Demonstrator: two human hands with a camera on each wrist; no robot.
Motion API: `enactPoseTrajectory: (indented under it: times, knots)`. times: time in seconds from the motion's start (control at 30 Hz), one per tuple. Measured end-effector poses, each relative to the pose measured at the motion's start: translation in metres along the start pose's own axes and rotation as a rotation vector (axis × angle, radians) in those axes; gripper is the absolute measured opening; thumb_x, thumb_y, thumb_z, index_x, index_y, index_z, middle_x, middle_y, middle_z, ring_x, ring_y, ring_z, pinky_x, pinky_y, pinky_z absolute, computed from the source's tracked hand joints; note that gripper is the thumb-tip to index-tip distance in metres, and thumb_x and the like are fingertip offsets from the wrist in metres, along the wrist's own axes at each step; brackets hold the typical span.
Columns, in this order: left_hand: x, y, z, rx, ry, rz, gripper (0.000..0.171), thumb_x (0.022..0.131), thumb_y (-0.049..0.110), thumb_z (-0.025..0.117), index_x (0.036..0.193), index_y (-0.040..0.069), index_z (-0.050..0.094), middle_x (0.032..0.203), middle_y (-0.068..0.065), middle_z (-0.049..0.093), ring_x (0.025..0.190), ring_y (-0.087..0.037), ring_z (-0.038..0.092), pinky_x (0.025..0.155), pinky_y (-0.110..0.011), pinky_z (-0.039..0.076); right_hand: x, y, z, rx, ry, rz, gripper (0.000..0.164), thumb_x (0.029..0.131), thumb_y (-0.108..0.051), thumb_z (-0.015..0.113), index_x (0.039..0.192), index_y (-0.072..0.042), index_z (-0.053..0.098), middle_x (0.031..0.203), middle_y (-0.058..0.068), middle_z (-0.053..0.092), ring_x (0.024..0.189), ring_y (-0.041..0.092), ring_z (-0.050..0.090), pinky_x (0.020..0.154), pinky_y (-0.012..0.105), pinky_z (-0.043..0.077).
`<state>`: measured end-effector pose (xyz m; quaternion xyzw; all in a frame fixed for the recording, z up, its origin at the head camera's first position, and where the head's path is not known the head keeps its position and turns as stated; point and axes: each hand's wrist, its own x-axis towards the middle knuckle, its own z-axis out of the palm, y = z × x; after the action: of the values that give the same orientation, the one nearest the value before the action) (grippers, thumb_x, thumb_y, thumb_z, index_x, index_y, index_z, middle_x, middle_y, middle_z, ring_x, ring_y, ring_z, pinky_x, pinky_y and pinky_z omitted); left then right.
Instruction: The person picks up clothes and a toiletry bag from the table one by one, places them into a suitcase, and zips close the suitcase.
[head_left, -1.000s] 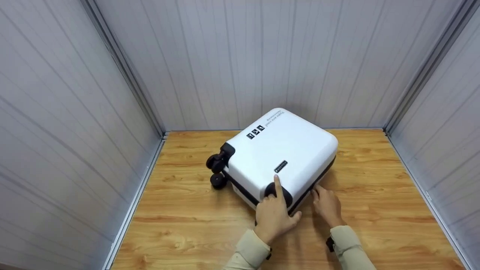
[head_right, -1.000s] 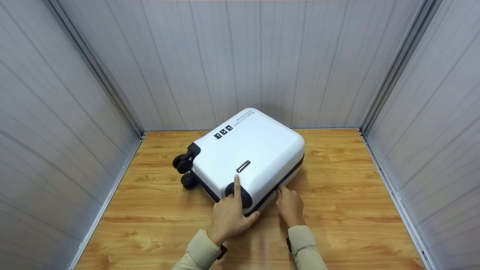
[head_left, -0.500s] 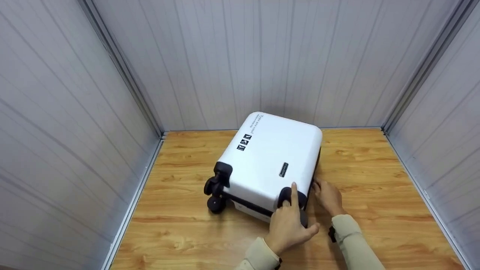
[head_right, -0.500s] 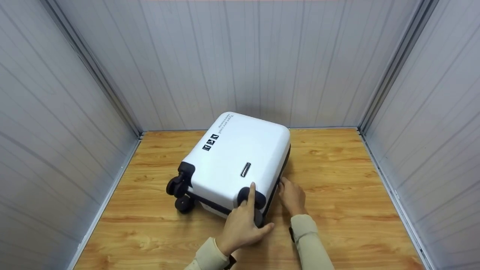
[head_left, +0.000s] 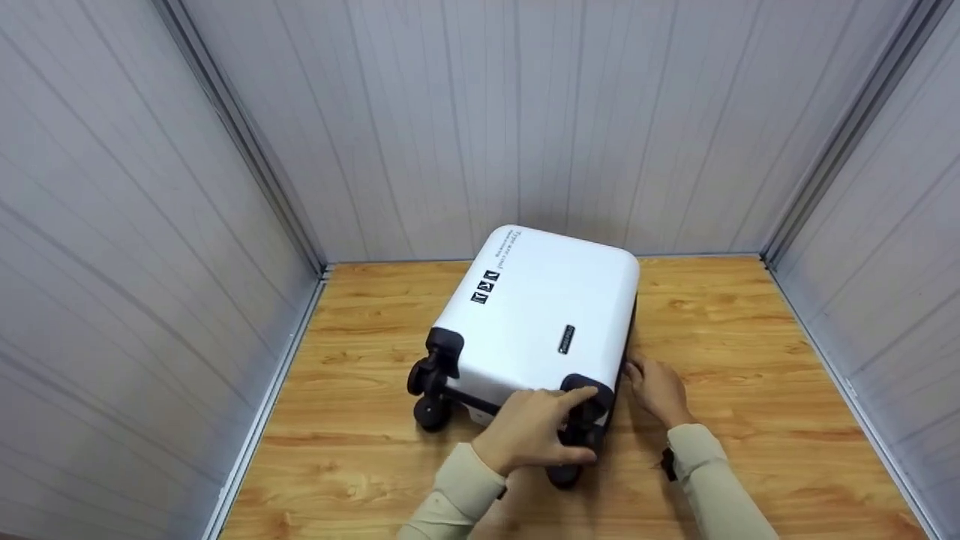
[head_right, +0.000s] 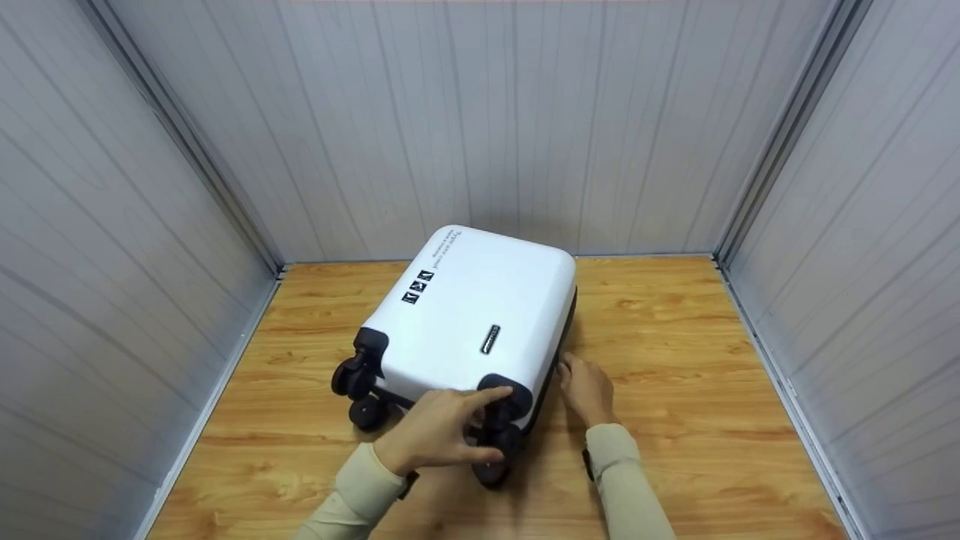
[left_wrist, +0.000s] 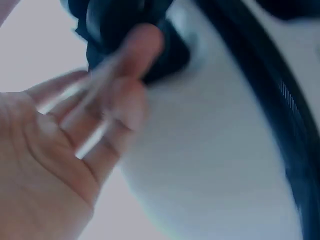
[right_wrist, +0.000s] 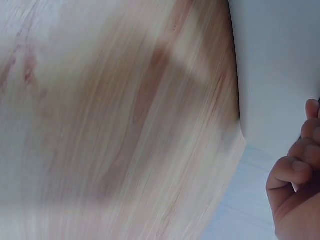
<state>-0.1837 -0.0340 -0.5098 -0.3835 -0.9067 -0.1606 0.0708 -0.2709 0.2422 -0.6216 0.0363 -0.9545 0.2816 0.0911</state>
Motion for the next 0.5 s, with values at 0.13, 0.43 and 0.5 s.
enactPoseTrajectory:
  times: [0.13, 0.43, 0.5]
  knots:
    - [-0.007, -0.028, -0.007, 0.055, 0.144, 0.046, 0.059, 0.078, 0.045, 0.08, 0.133, 0.026, 0.066, 0.089, 0.01, 0.07, 0.075, -0.007, 0.059, 0.067, -0.024, 0.049, 0.0, 0.001, -0.001, 0.0, -0.009, 0.003, 0.015, 0.102, -0.015, 0.059, 0.088, -0.009, 0.064, 0.081, 0.015, 0.071, 0.077, 0.035, 0.068, 0.066, 0.053, 0.051]
    - [-0.024, -0.102, -0.003, 0.229, 0.307, -0.212, 0.094, 0.057, 0.076, 0.084, 0.14, 0.04, 0.062, 0.124, -0.006, 0.057, 0.119, -0.028, 0.049, 0.11, -0.058, 0.035, 0.001, 0.0, -0.001, -0.007, -0.011, 0.02, 0.015, 0.102, -0.016, 0.059, 0.09, -0.01, 0.065, 0.085, 0.015, 0.072, 0.08, 0.035, 0.068, 0.067, 0.053, 0.051]
    - [-0.028, -0.109, -0.003, 0.246, 0.294, -0.275, 0.104, 0.054, 0.086, 0.077, 0.146, 0.042, 0.055, 0.139, -0.009, 0.054, 0.132, -0.035, 0.045, 0.11, -0.068, 0.033, 0.001, 0.0, -0.001, -0.012, -0.022, 0.013, 0.016, 0.102, -0.015, 0.058, 0.089, -0.01, 0.065, 0.084, 0.013, 0.072, 0.075, 0.031, 0.067, 0.063, 0.049, 0.051]
